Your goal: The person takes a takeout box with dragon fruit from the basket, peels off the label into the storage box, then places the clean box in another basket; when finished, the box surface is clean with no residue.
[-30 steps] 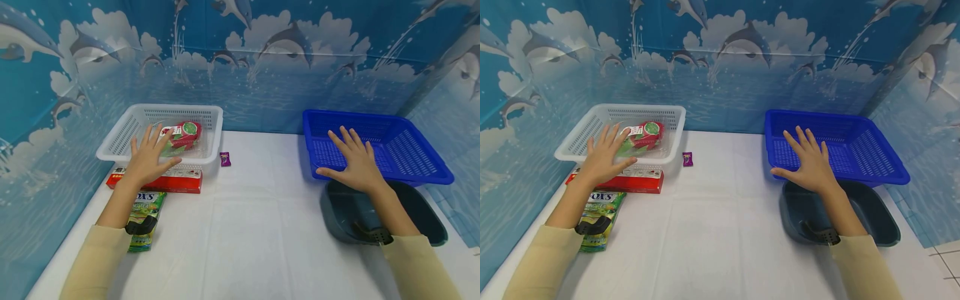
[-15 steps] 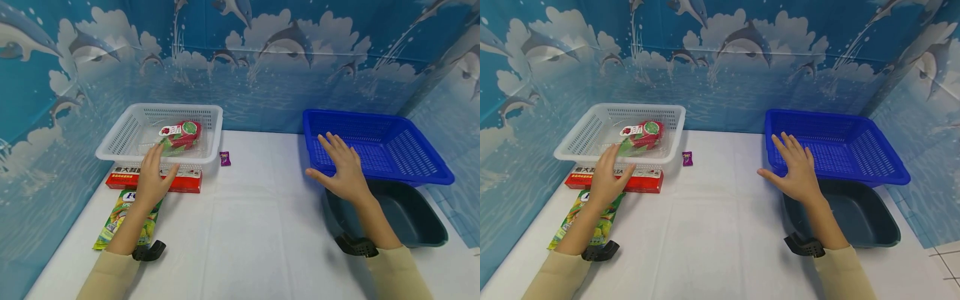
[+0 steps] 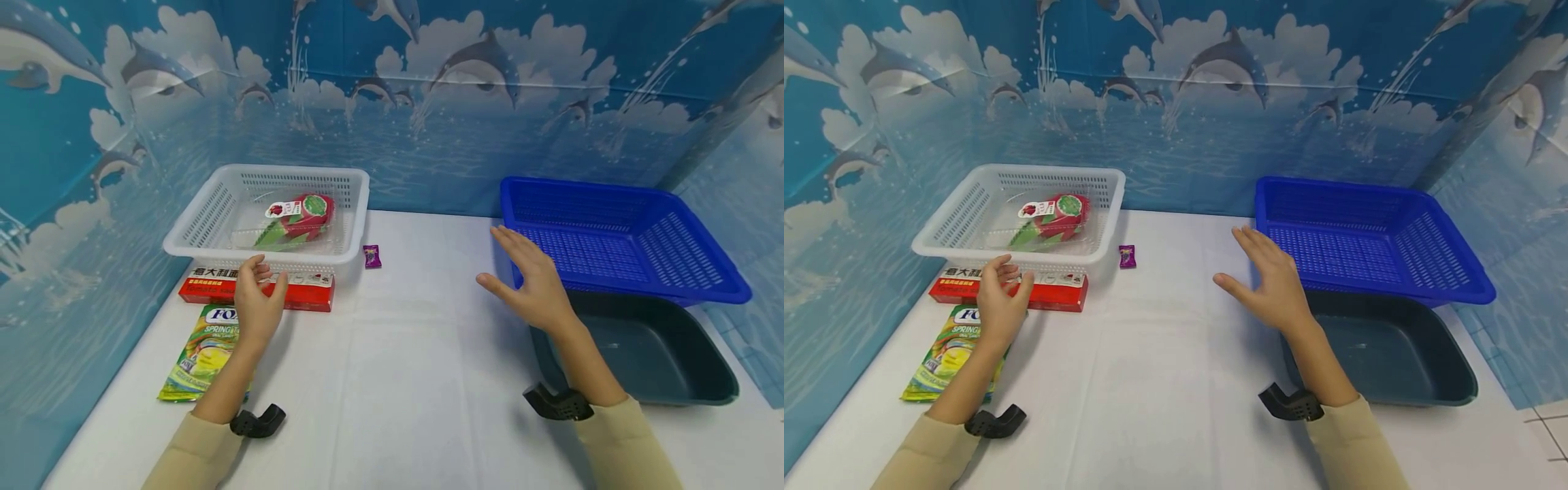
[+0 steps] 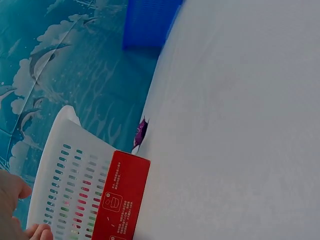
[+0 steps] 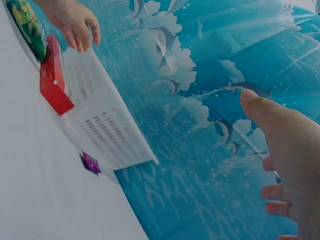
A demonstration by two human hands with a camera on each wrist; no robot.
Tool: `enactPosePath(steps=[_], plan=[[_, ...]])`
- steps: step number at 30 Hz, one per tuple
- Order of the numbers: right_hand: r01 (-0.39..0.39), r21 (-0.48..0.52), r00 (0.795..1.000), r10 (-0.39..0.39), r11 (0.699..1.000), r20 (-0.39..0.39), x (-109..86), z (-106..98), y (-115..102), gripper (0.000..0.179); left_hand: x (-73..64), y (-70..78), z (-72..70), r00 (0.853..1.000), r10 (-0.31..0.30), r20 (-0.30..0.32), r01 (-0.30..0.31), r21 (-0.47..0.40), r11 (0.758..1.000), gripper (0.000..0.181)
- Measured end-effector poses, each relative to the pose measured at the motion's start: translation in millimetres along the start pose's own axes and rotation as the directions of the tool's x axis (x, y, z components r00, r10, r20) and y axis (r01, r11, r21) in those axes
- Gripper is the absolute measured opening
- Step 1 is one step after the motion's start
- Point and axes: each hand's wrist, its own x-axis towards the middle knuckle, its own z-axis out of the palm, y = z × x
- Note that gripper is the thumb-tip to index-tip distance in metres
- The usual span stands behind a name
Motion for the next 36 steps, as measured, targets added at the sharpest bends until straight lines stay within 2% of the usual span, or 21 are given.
enactPosePath(steps=[2, 4, 6, 10, 14, 18, 22, 23, 26, 36], plan=[[0.007, 0.010, 1.000, -0.007, 1.000, 0.002, 1.9, 5.6, -1.4, 0.076, 1.3, -0.2, 2.0, 0.996, -0.089, 0.009, 0.090, -0.068, 0.994, 0.046], [0.013, 0.021, 1.000, -0.013, 1.000, 0.002, 3.3, 11.0, -2.8, 0.075, 3.5, 0.4, 4.1, 0.985, -0.172, 0.012, 0.172, -0.136, 0.976, 0.045], [0.017, 0.033, 1.000, -0.017, 0.999, 0.003, 4.5, 16.0, -4.3, 0.074, 6.1, 2.0, 5.6, 0.970, -0.241, 0.007, 0.238, -0.210, 0.949, 0.046], [0.018, 0.053, 1.000, -0.019, 0.998, 0.010, 7.3, 24.0, -6.8, 0.074, 11.9, 7.6, 8.3, 0.937, -0.349, -0.027, 0.318, -0.354, 0.879, 0.048], [0.012, 0.065, 1.000, -0.014, 0.998, 0.026, 13.5, 31.2, -9.9, 0.074, 17.9, 12.3, 11.8, 0.901, -0.433, -0.041, 0.365, -0.470, 0.804, 0.048], [0.026, 0.085, 0.999, -0.029, 0.996, 0.033, 20.3, 39.2, -15.5, 0.075, 22.9, 13.7, 17.6, 0.875, -0.481, -0.052, 0.371, -0.568, 0.735, 0.045], [0.041, 0.115, 0.998, -0.045, 0.993, 0.036, 26.2, 47.2, -23.0, 0.076, 25.9, 12.2, 23.6, 0.851, -0.519, -0.080, 0.367, -0.616, 0.697, 0.045], [0.037, 0.122, 0.998, -0.042, 0.992, 0.040, 27.5, 49.2, -25.0, 0.076, 26.4, 11.5, 24.7, 0.845, -0.527, -0.086, 0.367, -0.624, 0.690, 0.045], [0.011, 0.132, 0.998, -0.019, 0.991, 0.056, 31.9, 55.0, -32.5, 0.074, 27.5, 9.7, 26.6, 0.841, -0.532, -0.102, 0.357, -0.634, 0.686, 0.044], [-0.054, 0.193, 0.998, 0.045, 0.980, 0.051, 48.4, 74.4, -56.6, 0.060, 29.5, 5.3, 32.1, 0.863, -0.494, -0.103, 0.323, -0.641, 0.697, 0.045]])
